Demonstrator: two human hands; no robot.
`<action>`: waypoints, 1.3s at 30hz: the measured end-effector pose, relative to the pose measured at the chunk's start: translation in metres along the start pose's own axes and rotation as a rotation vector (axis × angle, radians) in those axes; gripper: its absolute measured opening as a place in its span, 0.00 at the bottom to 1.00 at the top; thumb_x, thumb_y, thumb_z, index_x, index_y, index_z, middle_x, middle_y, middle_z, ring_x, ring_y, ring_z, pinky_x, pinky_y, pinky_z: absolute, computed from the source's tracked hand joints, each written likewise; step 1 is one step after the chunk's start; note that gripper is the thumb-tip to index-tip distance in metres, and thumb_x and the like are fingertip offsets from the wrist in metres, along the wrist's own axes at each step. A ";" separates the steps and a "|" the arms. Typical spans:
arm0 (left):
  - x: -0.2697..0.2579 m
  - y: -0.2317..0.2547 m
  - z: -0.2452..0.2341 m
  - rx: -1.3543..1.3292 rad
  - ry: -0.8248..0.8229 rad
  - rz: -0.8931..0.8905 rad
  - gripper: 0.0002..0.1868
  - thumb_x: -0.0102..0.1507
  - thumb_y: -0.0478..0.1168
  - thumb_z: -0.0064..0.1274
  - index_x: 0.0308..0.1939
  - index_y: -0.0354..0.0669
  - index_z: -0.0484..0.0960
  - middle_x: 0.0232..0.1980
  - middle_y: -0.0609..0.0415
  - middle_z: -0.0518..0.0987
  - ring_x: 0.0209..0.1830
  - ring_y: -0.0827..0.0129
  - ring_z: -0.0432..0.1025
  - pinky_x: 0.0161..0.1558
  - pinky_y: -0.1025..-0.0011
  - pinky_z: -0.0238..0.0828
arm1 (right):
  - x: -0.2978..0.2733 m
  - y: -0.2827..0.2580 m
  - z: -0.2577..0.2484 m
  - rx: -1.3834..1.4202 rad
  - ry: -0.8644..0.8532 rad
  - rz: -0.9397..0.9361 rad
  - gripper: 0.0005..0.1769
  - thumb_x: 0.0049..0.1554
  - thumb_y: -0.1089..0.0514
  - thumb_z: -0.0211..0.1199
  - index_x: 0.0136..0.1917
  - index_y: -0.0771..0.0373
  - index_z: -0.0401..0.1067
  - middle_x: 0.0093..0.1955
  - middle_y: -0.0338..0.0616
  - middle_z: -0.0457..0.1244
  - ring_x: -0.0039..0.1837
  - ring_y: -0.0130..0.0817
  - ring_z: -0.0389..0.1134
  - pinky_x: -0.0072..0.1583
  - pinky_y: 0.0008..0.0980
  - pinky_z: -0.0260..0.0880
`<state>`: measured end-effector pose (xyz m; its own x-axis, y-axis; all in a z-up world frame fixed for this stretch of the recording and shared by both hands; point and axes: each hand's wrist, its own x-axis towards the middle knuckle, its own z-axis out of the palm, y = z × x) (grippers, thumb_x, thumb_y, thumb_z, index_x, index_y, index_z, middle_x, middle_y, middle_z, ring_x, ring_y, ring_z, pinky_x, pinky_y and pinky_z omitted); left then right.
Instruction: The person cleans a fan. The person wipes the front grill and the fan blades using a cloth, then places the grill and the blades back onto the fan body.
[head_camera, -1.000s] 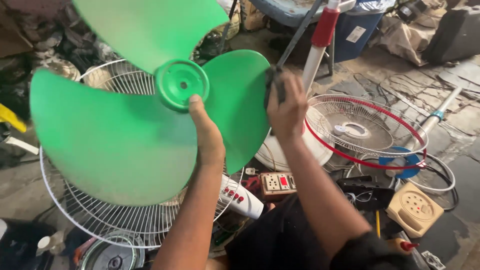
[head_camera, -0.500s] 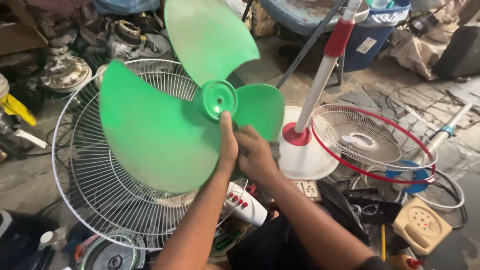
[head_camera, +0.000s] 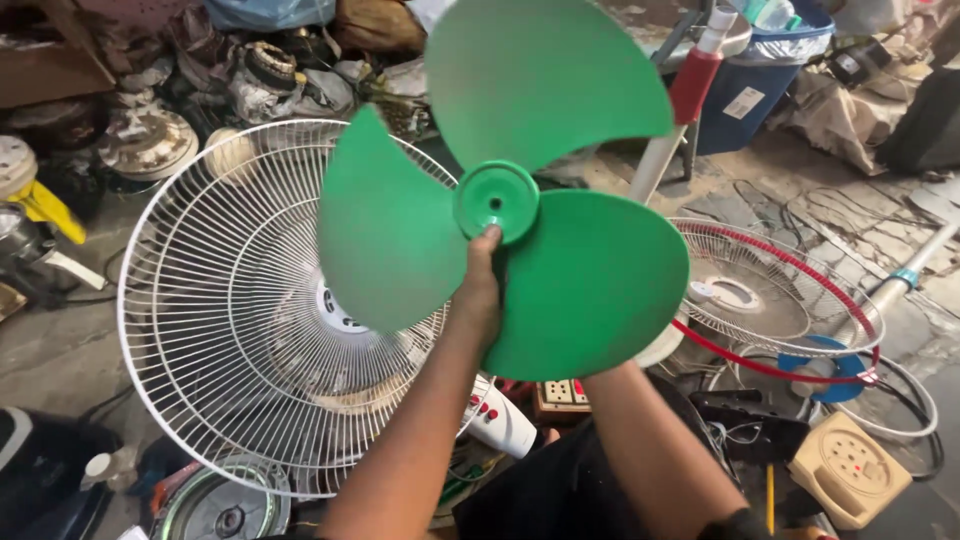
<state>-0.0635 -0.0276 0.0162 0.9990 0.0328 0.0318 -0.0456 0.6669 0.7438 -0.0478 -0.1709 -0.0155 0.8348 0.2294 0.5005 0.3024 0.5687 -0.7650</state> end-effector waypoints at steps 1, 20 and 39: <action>0.002 -0.002 -0.003 0.030 0.029 0.045 0.23 0.67 0.54 0.46 0.55 0.39 0.78 0.50 0.51 0.79 0.46 0.67 0.74 0.50 0.67 0.72 | 0.003 0.008 0.014 -0.039 0.016 0.020 0.18 0.71 0.53 0.52 0.67 0.67 0.65 0.60 0.49 0.64 0.59 0.37 0.68 0.60 0.35 0.73; 0.067 0.015 -0.026 0.134 0.290 0.243 0.44 0.67 0.68 0.32 0.73 0.36 0.63 0.70 0.45 0.70 0.67 0.56 0.68 0.68 0.63 0.61 | -0.077 0.046 -0.015 0.943 0.271 0.314 0.23 0.69 0.44 0.56 0.65 0.64 0.69 0.59 0.53 0.67 0.58 0.46 0.68 0.60 0.51 0.70; 0.037 0.017 -0.034 -0.125 0.301 0.416 0.44 0.68 0.67 0.30 0.75 0.33 0.59 0.73 0.41 0.67 0.69 0.55 0.66 0.69 0.61 0.62 | -0.035 0.008 -0.061 -0.275 0.823 -0.097 0.19 0.60 0.61 0.58 0.64 0.67 0.68 0.57 0.46 0.67 0.57 0.36 0.69 0.60 0.38 0.71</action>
<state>-0.0276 0.0104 0.0074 0.8522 0.5134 0.1006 -0.4561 0.6350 0.6234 -0.0459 -0.2226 -0.0643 0.8344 -0.5143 0.1980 0.4014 0.3210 -0.8578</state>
